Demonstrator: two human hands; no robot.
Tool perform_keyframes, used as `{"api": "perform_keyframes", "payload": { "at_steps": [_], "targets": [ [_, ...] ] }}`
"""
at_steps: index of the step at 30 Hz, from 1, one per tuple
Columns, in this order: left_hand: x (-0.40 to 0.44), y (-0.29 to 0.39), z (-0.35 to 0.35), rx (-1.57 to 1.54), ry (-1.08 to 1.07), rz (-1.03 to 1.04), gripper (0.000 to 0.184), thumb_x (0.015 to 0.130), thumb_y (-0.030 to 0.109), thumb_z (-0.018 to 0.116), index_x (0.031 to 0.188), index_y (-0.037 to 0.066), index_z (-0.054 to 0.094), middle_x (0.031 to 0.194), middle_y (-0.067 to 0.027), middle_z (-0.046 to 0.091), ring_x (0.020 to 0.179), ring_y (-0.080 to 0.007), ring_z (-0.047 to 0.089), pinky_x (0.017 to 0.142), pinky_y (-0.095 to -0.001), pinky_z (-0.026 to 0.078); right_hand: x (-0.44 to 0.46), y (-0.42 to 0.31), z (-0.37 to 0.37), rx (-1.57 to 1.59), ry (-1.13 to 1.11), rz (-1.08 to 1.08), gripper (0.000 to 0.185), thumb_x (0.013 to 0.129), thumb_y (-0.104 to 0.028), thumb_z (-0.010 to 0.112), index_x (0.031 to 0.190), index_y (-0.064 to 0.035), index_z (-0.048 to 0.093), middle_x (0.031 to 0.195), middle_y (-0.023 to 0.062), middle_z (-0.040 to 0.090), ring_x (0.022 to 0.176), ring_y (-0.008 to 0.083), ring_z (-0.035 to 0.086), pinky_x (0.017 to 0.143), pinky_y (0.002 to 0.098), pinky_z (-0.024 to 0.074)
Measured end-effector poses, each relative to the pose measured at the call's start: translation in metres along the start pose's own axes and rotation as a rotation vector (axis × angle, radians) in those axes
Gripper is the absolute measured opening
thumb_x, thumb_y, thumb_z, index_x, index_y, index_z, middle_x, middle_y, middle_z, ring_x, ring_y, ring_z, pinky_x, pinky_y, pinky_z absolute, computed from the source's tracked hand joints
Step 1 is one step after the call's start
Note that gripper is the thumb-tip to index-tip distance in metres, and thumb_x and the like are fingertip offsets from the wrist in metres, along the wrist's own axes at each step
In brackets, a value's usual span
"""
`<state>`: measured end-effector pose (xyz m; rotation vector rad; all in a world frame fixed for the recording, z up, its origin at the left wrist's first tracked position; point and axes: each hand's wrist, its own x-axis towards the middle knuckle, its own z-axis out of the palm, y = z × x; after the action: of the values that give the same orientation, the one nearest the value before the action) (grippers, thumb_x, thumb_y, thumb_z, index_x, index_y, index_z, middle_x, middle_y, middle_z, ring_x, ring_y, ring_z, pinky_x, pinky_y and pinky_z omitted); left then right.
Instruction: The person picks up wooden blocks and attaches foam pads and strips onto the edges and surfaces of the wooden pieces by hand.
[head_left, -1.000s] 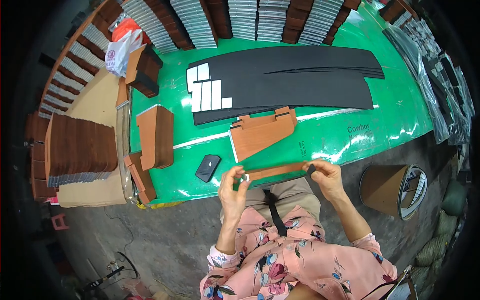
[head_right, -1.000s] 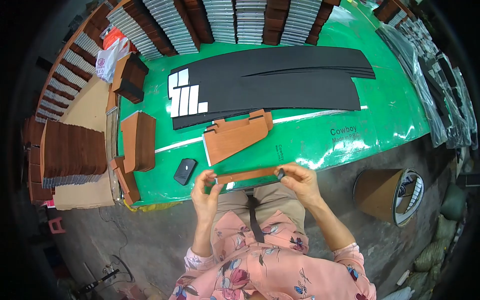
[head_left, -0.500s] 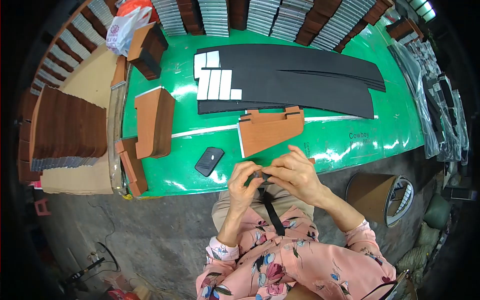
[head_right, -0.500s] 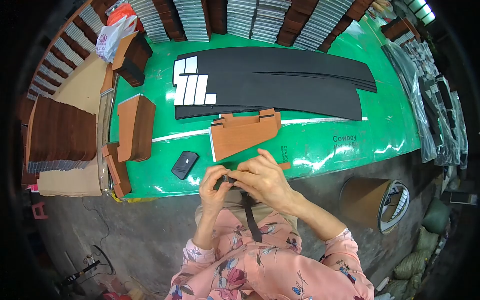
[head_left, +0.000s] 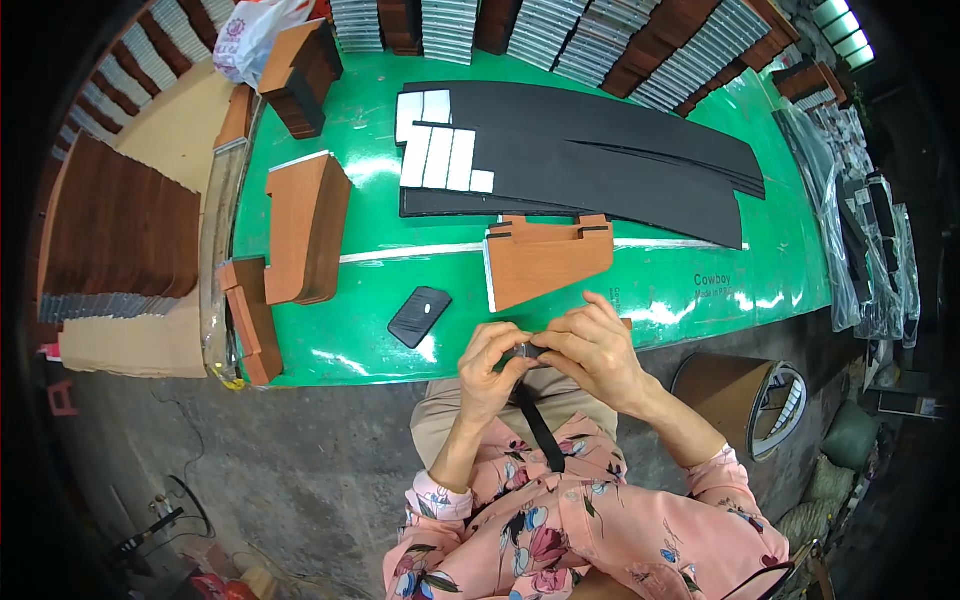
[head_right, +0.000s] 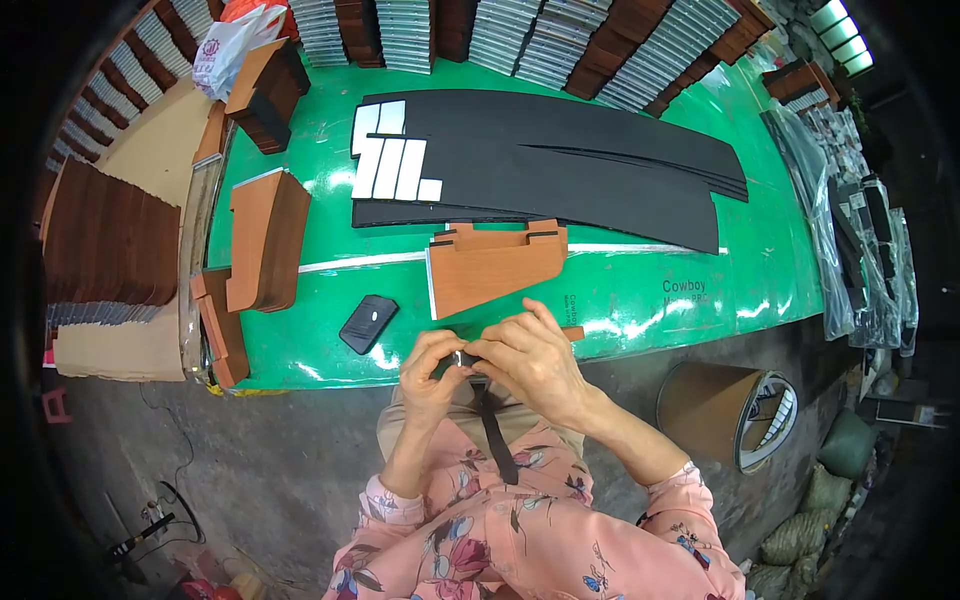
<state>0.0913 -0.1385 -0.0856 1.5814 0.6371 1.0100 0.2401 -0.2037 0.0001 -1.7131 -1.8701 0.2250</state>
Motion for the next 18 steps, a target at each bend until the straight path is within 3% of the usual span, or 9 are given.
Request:
{"api": "perform_keyframes", "payload": {
  "at_steps": [16,18],
  "targets": [
    [-0.0009,-0.0012,0.0000,-0.016,0.006,0.015,0.029,0.066,0.009,0.077,0.091,0.001,0.064,0.089,-0.0102,0.061,0.082,-0.0248,0.057,0.069,-0.0325,0.047,-0.0013,0.0004,0.0005,0.012,0.004,0.014,0.027,0.068,-0.009,0.074,0.094,-0.0099,0.068,0.089,0.0019,0.061,0.084,0.0196,0.056,0.092,0.0463,0.0403],
    [-0.0011,-0.0018,-0.0006,-0.011,-0.007,0.014,0.029,0.066,0.007,0.077,0.091,0.000,0.065,0.091,-0.0095,0.061,0.083,-0.0211,0.058,0.072,-0.0296,0.047,-0.0022,0.0012,0.0007,0.017,0.011,0.023,0.027,0.068,-0.009,0.074,0.094,-0.0098,0.068,0.089,0.0020,0.061,0.084,0.0198,0.056,0.092,0.0463,0.0402]
  ]
}}
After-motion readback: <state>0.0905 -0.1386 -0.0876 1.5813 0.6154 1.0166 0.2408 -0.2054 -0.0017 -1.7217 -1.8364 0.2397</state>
